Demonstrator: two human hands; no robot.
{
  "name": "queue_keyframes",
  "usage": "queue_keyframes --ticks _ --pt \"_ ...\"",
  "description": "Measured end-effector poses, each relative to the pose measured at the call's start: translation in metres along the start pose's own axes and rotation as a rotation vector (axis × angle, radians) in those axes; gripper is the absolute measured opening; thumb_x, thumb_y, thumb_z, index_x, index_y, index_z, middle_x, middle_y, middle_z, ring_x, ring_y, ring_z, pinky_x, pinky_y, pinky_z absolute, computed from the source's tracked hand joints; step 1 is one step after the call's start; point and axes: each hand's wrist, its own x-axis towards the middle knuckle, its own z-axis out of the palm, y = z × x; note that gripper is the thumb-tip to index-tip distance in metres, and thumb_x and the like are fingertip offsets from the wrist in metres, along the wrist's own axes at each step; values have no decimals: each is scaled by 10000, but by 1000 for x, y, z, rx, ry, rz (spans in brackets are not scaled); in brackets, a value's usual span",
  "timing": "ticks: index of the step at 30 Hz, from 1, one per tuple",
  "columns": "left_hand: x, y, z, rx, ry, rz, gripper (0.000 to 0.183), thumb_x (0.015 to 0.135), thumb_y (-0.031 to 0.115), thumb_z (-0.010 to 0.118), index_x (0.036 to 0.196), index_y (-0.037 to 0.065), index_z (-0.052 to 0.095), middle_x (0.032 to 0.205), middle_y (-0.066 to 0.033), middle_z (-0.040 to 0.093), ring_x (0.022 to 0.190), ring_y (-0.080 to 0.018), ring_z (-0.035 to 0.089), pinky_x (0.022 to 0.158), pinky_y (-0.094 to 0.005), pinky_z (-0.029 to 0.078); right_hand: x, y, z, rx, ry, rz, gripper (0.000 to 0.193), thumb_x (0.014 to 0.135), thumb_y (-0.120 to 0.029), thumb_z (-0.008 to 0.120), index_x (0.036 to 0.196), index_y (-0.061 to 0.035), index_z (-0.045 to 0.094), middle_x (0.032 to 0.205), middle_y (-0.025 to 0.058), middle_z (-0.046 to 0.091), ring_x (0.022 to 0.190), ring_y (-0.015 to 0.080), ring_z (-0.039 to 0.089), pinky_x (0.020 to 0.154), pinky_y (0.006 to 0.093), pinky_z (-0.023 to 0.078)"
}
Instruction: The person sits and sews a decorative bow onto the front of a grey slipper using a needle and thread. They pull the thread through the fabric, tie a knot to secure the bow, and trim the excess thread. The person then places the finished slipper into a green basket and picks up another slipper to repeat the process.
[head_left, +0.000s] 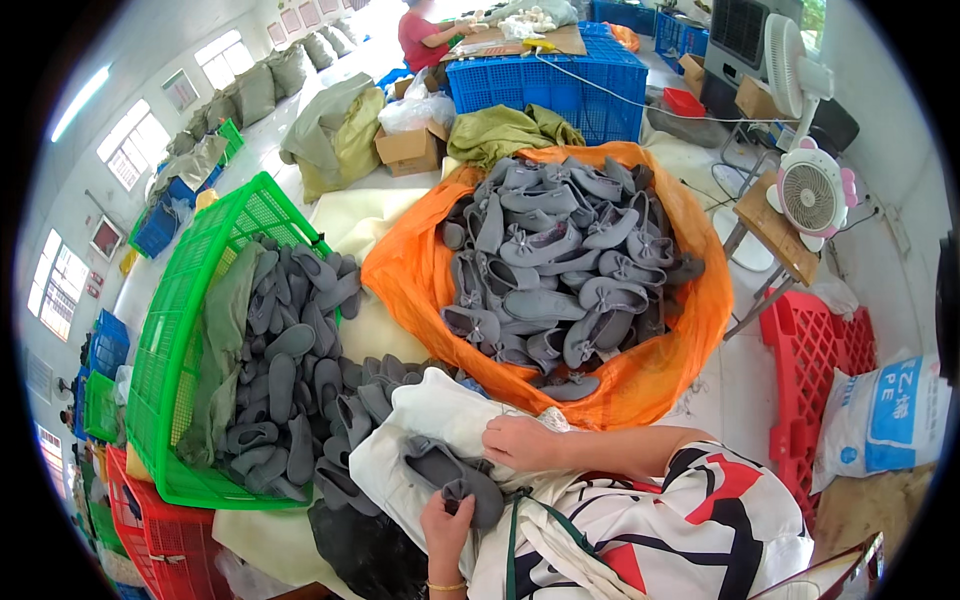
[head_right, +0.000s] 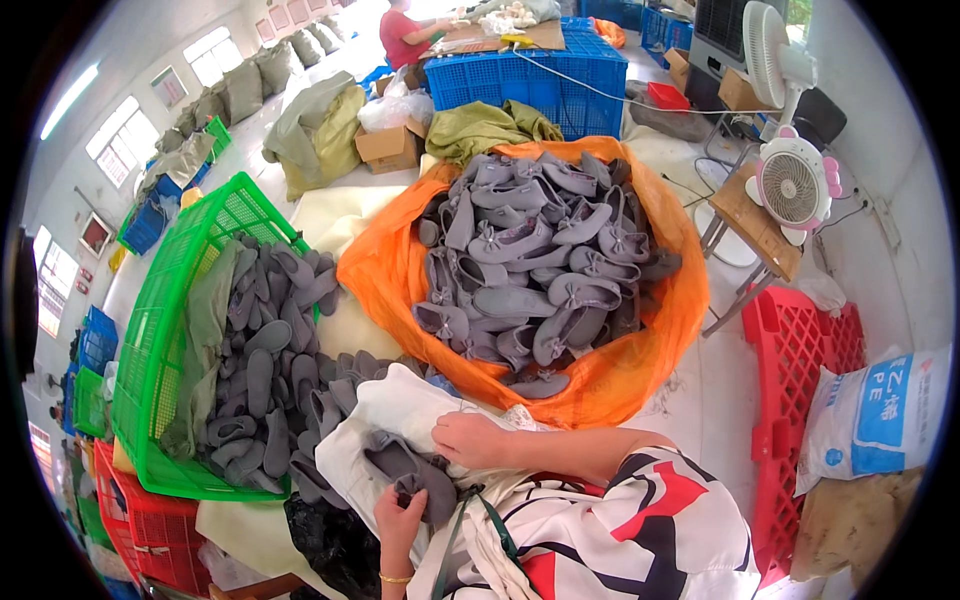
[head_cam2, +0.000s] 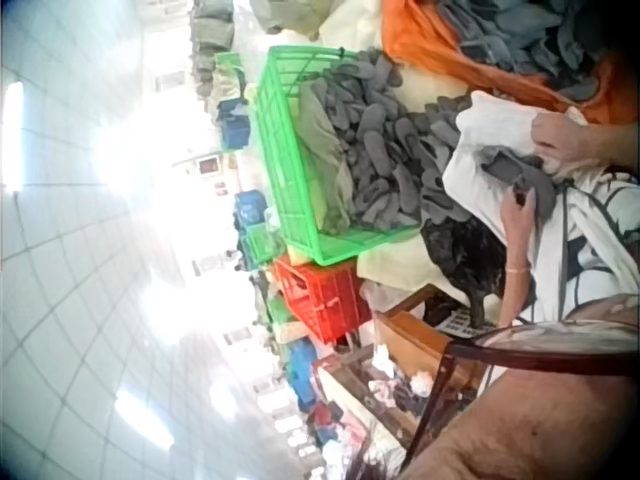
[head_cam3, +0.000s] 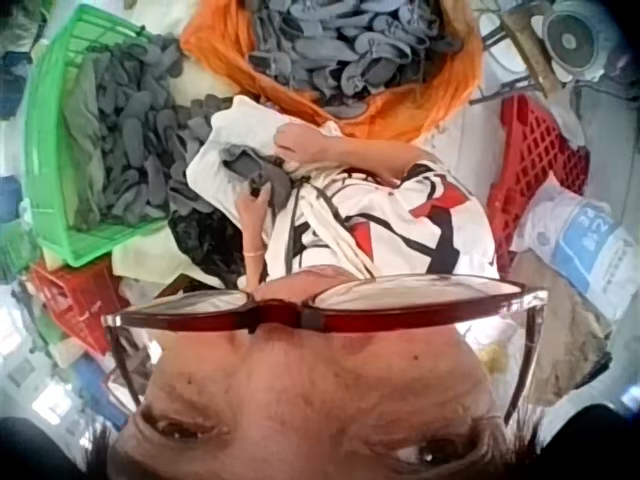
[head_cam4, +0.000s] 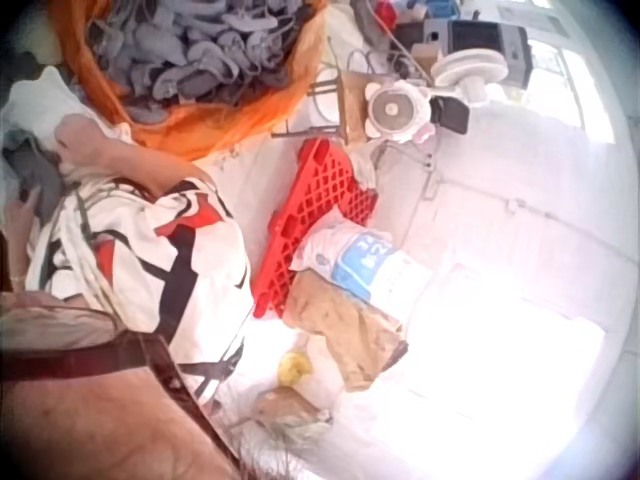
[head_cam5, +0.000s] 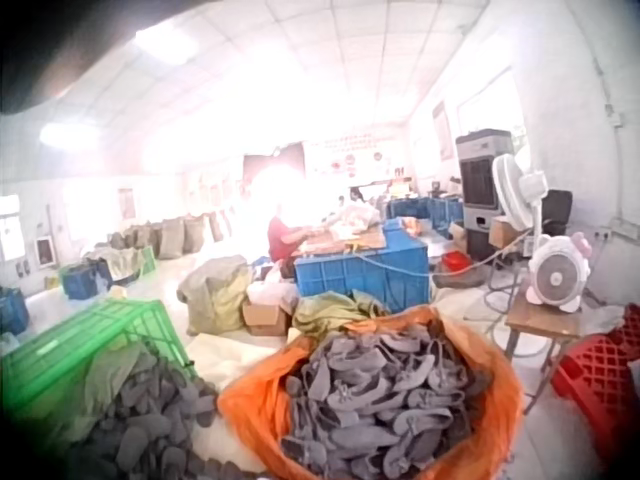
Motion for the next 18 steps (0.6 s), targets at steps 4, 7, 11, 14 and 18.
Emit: queue_keyframes --ticks 4,7,11,14,18 --pt "3 -12 -4 154 21 42 191 801 142 762 847 -4 647 701 -107 647 633 -191 606 607 -333 485 3 1 3 -117 47 -93 161 833 -178 635 796 -49 545 807 127 551 789 320 590 674 435 494" --pt "-1 -6 -6 245 50 61 284 818 221 752 761 -4 589 676 -158 623 621 -293 595 597 -391 473 -1 5 -5 -305 -45 -252 169 769 -224 616 785 -61 573 797 111 554 775 308 581 675 423 491" --pt "-3 -11 -4 166 74 6 274 887 217 690 777 -6 572 654 -153 558 576 -238 554 567 -379 440 -18 27 12 -2 -77 169 123 913 -128 596 983 -31 624 907 164 625 866 332 620 782 416 500" --pt "-12 -8 -12 -321 6 -415 187 927 192 676 897 9 649 740 -27 646 544 -71 559 461 -228 409 4 -2 -3 445 -50 597 170 941 -96 644 1099 -33 630 886 62 661 778 141 629 718 281 511" --pt "-10 -13 -9 -648 21 -513 192 958 155 648 1066 0 682 827 -23 679 540 -58 574 429 -173 407 12 -8 6 806 -157 607 109 967 -122 620 1030 -37 648 825 16 657 729 77 600 670 241 491"
